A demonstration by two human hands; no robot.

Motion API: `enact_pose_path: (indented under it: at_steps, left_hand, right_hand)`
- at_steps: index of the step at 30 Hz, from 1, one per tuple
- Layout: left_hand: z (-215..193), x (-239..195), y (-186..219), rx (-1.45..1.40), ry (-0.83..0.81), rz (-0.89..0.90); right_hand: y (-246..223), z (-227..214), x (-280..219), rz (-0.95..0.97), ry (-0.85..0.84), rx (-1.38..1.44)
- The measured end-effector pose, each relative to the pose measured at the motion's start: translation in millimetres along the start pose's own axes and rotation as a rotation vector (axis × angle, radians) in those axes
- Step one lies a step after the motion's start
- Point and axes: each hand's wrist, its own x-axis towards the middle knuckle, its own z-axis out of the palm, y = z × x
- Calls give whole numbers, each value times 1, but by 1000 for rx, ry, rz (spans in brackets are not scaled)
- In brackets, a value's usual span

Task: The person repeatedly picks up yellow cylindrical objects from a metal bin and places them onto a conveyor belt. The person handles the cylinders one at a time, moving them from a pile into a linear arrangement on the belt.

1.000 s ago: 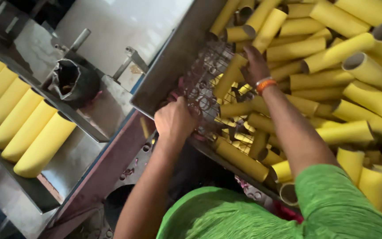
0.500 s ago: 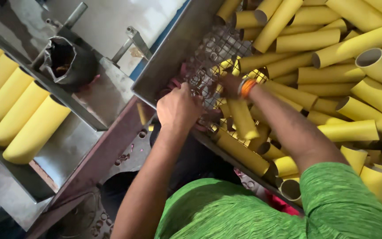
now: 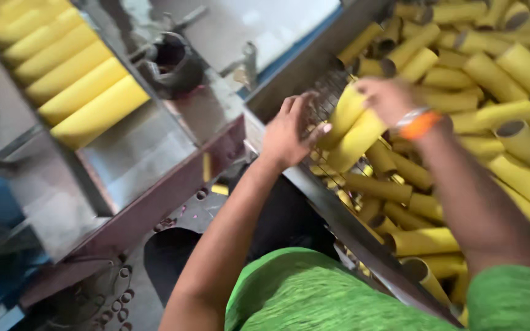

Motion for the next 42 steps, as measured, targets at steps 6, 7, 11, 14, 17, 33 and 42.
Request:
enact_pose_path:
  at_steps: [6,7,11,14,17,33,42]
  left_hand:
    - [-82,-35,31,343,311,187]
    - [-96,-40,30,440,298,162]
    - [-154,-44,-7,787,155,-45]
    - [-196,-74,-47,856,138,-266]
    - [-223,-101,-78,940,39,-438]
    - [-46,-24,8,149,-214,81]
    - [16,-4,15,514,-342,-102]
  right_hand:
    - [-102,-70,5,-436,279,862]
    - [-124,-48,17,-470,279,936]
    - [-225,63,70,-580,250,972]
    - [-304,131,80,-614,122,921]
    - [-335,134,67,-758,258,443]
    - [113,87,-106,283,235,55]
    - [161,140,-168,264,231,-45]
